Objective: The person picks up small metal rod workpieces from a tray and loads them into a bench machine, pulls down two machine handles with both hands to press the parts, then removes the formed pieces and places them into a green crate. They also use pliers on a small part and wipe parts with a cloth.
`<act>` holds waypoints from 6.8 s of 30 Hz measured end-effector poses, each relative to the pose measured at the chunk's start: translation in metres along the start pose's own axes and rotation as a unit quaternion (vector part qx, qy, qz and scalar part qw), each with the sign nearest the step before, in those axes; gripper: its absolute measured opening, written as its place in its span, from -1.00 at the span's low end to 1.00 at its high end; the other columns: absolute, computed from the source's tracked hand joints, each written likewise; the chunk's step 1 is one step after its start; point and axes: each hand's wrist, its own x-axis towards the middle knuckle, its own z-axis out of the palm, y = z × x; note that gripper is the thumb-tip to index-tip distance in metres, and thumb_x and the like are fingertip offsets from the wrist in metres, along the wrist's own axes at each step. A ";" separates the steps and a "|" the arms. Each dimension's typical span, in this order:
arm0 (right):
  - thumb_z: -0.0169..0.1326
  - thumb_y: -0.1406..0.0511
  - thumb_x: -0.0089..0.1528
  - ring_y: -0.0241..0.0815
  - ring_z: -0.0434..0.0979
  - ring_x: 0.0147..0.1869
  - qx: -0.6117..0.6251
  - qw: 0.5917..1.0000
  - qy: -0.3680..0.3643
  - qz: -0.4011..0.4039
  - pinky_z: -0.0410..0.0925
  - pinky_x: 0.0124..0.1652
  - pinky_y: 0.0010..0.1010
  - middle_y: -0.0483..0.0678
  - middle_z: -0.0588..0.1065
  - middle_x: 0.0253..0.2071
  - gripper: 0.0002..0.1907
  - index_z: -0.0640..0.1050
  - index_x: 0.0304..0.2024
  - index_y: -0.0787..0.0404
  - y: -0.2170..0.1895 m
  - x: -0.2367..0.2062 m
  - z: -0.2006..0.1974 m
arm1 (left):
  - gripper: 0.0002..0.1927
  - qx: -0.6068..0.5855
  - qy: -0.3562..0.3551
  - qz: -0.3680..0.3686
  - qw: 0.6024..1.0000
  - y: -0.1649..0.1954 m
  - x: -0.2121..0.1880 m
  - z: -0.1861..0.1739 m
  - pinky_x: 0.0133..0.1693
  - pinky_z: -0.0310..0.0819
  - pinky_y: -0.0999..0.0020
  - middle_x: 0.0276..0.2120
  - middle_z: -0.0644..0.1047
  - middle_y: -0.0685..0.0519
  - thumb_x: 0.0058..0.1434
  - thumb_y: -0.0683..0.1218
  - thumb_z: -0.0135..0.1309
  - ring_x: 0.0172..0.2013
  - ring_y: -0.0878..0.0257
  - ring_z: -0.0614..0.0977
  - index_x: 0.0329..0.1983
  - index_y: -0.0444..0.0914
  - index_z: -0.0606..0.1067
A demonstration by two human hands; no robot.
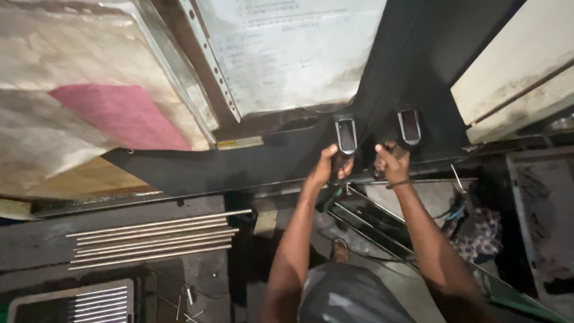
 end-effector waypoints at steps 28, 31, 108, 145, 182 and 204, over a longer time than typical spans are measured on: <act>0.20 0.43 0.26 -0.43 0.25 -0.55 0.063 0.998 -0.015 -0.012 0.13 -0.53 -0.52 -0.21 0.31 -0.49 -0.75 0.38 -0.13 0.24 0.010 0.001 0.006 | -0.44 0.092 0.234 0.176 0.952 0.007 -0.003 0.025 -0.36 0.54 0.27 -0.50 0.57 -0.08 0.40 0.16 -0.19 -0.50 0.15 0.63 -0.29 -0.44 0.52; 0.21 0.41 0.25 -0.42 0.25 -0.58 0.041 0.999 -0.007 -0.022 0.14 -0.54 -0.52 -0.21 0.30 -0.53 -0.75 0.38 -0.13 0.25 0.007 0.000 0.008 | -0.45 -0.026 0.199 0.190 0.961 -0.017 0.002 0.020 -0.37 0.44 0.31 -0.47 0.54 -0.06 0.47 0.16 -0.21 -0.48 0.21 0.55 -0.23 -0.42 0.52; 0.28 0.34 0.25 -0.37 0.35 -0.63 -0.044 0.979 0.179 -0.088 0.21 -0.60 -0.49 -0.18 0.39 -0.59 -0.74 0.40 -0.26 0.19 0.005 -0.014 0.041 | -0.45 -0.067 0.081 -0.047 0.993 0.040 -0.003 0.011 -0.25 0.48 0.19 -0.41 0.56 -0.10 0.20 0.19 -0.15 -0.40 0.13 0.57 -0.21 -0.41 0.50; 0.26 0.40 0.27 -0.38 0.34 -0.59 -0.044 0.980 0.162 -0.106 0.22 -0.57 -0.50 -0.19 0.37 -0.55 -0.75 0.38 -0.23 0.20 0.012 -0.012 0.036 | -0.46 -0.054 0.055 0.008 0.997 0.024 -0.010 0.004 -0.07 0.42 0.20 -0.27 0.58 -0.12 0.21 0.12 -0.18 -0.26 0.13 0.57 -0.09 -0.43 0.52; 0.32 0.28 0.20 -0.40 0.33 -0.62 -0.029 0.975 0.215 -0.046 0.21 -0.61 -0.51 -0.22 0.41 -0.54 -0.64 0.36 -0.17 0.08 0.023 -0.005 0.033 | -0.45 -0.047 0.144 0.065 0.986 -0.027 0.001 -0.010 -0.21 0.46 0.23 -0.33 0.61 -0.12 0.33 0.17 -0.10 -0.34 0.14 0.61 -0.10 -0.44 0.54; 0.29 0.20 0.21 -0.38 0.43 -0.59 -0.184 0.955 0.191 -0.131 0.27 -0.53 -0.45 -0.18 0.45 -0.66 -0.66 0.51 -0.53 0.25 0.009 -0.015 0.028 | -0.55 0.262 0.265 0.298 0.879 -0.036 -0.009 0.033 -0.42 0.40 0.36 -0.44 0.51 0.00 0.42 0.05 -0.22 -0.50 0.25 0.51 -0.01 -0.46 0.42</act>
